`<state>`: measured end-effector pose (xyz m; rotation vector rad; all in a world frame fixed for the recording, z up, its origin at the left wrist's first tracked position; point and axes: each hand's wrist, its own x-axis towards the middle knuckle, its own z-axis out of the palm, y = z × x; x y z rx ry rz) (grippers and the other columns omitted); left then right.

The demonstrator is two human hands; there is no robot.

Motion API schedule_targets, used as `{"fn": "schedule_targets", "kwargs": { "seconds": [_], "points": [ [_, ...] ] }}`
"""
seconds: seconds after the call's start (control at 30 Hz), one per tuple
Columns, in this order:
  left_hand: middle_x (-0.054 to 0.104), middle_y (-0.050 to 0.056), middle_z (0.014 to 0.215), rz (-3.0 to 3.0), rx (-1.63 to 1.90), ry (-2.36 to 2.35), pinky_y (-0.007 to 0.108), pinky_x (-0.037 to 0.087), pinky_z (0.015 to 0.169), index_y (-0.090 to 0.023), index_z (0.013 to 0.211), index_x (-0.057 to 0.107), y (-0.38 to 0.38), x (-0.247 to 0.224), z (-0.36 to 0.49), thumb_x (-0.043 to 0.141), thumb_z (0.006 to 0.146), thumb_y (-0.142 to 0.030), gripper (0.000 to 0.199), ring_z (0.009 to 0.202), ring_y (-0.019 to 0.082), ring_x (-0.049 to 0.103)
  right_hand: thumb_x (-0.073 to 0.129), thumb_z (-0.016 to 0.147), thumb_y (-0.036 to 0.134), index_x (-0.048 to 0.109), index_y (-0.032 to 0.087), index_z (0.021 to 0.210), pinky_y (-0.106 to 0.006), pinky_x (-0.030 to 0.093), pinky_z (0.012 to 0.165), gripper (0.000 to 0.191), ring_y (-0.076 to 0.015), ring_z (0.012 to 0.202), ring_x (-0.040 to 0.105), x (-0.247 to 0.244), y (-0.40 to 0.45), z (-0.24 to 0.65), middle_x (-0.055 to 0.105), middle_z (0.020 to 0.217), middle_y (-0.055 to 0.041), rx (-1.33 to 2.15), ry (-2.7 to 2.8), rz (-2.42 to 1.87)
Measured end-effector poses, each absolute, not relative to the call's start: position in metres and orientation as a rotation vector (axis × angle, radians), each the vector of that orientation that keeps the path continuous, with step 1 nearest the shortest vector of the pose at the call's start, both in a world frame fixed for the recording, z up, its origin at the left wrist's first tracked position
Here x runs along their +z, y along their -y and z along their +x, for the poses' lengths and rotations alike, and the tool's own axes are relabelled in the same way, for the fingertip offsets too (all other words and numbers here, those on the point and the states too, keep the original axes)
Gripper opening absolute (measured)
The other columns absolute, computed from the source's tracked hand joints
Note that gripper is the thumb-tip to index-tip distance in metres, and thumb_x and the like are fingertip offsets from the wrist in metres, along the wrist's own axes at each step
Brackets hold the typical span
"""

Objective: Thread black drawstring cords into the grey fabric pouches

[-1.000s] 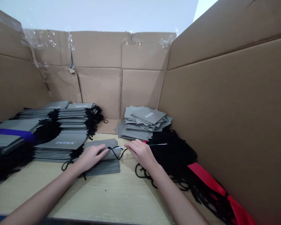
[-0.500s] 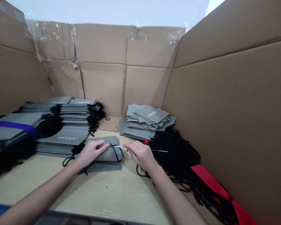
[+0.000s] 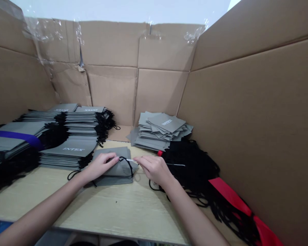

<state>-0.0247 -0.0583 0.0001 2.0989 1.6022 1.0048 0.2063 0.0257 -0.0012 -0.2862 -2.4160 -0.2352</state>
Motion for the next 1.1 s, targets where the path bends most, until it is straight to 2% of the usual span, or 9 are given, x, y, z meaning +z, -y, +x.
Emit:
{"fn": "schedule_targets", "kwargs": {
  "seconds": [0.23, 0.5, 0.8, 1.1],
  "points": [
    [0.031, -0.005, 0.062, 1.991, 1.020, -1.470, 0.022, 0.025, 0.054, -0.018, 0.062, 0.034, 0.0562, 0.0015, -0.0274, 0.035, 0.086, -0.045, 0.037, 0.059, 0.010, 0.031, 0.046, 0.088, 0.016, 0.061, 0.019, 0.102, -0.026, 0.046, 0.066, 0.021, -0.0148, 0.077, 0.059, -0.0014, -0.0245, 0.2015, 0.066, 0.087, -0.0050, -0.124, 2.384, -0.283],
    [0.032, -0.004, 0.064, 1.982, 0.982, -1.314, 0.021, 0.027, 0.057, -0.017, 0.063, 0.035, 0.0614, 0.0059, -0.0309, 0.034, 0.087, -0.043, 0.035, 0.062, 0.011, 0.033, 0.049, 0.087, 0.014, 0.061, 0.020, 0.101, -0.026, 0.045, 0.068, 0.020, -0.0142, 0.077, 0.057, -0.0051, -0.0242, 0.1992, 0.066, 0.088, -0.0039, -0.046, 2.345, -0.263],
    [0.042, -0.003, 0.069, 2.112, 0.912, -1.352, 0.022, 0.032, 0.063, -0.017, 0.069, 0.043, 0.0628, 0.0065, -0.0328, 0.033, 0.087, -0.044, 0.034, 0.068, 0.013, 0.041, 0.048, 0.086, 0.011, 0.062, 0.020, 0.101, -0.024, 0.041, 0.060, 0.022, -0.0138, 0.070, 0.054, -0.0002, -0.0190, 0.2011, 0.068, 0.086, -0.0032, -0.250, 2.322, -0.259],
    [0.041, -0.003, 0.067, 2.121, 0.901, -1.359, 0.022, 0.033, 0.062, -0.017, 0.068, 0.043, 0.0623, 0.0055, -0.0335, 0.032, 0.087, -0.045, 0.035, 0.067, 0.014, 0.040, 0.044, 0.088, 0.012, 0.062, 0.021, 0.103, -0.024, 0.042, 0.061, 0.025, -0.0139, 0.072, 0.056, 0.0019, -0.0187, 0.2056, 0.068, 0.089, -0.0035, -0.351, 2.347, -0.289]
  ]
}}
